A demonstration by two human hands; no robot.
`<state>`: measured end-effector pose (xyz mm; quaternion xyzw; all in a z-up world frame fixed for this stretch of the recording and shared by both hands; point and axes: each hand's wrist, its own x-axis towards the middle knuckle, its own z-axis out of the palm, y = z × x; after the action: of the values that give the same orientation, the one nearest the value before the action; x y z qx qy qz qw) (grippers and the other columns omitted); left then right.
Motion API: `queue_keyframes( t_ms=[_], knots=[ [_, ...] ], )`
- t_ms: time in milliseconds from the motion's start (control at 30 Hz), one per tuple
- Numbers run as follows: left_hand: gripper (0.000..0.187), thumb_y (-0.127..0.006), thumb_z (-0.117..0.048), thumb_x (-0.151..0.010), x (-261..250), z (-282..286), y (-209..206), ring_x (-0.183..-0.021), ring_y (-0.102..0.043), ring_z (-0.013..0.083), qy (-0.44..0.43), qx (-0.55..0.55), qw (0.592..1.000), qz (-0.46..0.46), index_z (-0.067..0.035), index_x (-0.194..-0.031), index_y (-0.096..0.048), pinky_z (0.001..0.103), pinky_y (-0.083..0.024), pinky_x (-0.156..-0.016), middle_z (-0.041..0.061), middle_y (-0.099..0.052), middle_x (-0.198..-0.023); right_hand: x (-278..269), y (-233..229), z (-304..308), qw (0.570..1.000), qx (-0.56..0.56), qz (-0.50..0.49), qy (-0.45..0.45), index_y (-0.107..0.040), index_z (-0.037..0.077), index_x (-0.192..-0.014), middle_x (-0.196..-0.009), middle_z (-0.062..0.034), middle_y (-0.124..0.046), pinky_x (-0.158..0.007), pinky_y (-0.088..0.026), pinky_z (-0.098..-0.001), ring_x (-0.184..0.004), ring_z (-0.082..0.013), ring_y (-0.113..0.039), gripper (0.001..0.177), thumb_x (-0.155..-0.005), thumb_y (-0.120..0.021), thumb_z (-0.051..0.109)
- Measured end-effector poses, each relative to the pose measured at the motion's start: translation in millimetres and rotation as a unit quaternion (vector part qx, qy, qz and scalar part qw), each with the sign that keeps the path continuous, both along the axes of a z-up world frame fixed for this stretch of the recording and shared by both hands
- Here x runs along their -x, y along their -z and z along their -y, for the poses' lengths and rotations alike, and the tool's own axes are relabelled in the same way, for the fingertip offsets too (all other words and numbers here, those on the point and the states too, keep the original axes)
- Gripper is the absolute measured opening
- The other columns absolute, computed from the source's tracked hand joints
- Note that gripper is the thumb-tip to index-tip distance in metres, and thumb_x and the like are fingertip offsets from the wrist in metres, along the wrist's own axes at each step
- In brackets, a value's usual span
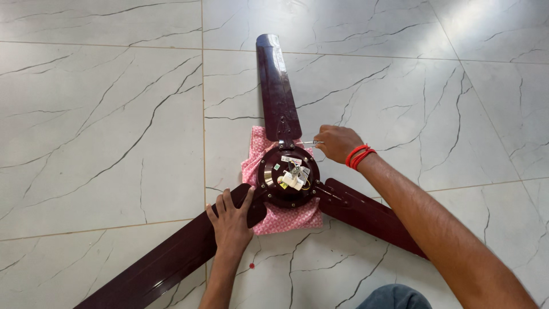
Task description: The person is repairing a ceiling fan by using a screwdriver to tighten screws on the fan's central hub. They hold the fan blades steady with one hand while working with the other.
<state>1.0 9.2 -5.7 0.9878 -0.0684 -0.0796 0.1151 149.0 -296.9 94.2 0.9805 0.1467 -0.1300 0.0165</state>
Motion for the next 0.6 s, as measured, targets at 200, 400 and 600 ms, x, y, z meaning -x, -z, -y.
queue_keyframes(
  t_ms=[200,400,600],
  knots=[
    [0.106,-0.083,-0.012,-0.068,-3.2,2.0,6.3,-0.141,-0.029,0.0362,-0.003,-0.009,1.000,-0.007,-0.040,-0.156,-0.031,0.067,-0.022,-0.114,0.019,-0.031,-0.152,-15.0,16.4,-12.9,0.998,0.056,-0.002,-0.028,-0.076,0.013,-0.110,-0.103,-0.0060,-0.068,-0.076,-0.059,-0.0383,-0.086,-0.0215,-0.069,0.025,-0.100,-0.061,0.031],
    [0.104,-0.081,-0.009,-0.070,-4.3,2.9,10.0,-0.143,-0.026,0.0386,-0.006,0.010,0.999,-0.035,-0.039,-0.156,-0.030,0.069,-0.020,-0.114,0.022,-0.028,-0.153,-21.3,20.7,-16.5,0.994,0.095,-0.007,-0.054,-0.075,0.012,-0.101,-0.100,-0.0068,-0.067,-0.073,-0.059,-0.0374,-0.081,-0.0210,-0.069,0.022,-0.102,-0.059,0.027],
    [0.104,-0.079,-0.005,-0.069,-4.3,4.4,8.6,-0.144,-0.024,0.0400,-0.003,0.001,1.000,-0.010,-0.038,-0.155,-0.030,0.070,-0.019,-0.113,0.023,-0.026,-0.152,-33.3,19.5,-25.0,0.959,0.188,0.068,-0.201,-0.077,0.013,-0.088,-0.100,-0.0078,-0.068,-0.070,-0.061,-0.0344,-0.087,-0.0202,-0.070,0.014,-0.095,-0.065,0.015]
  ],
)
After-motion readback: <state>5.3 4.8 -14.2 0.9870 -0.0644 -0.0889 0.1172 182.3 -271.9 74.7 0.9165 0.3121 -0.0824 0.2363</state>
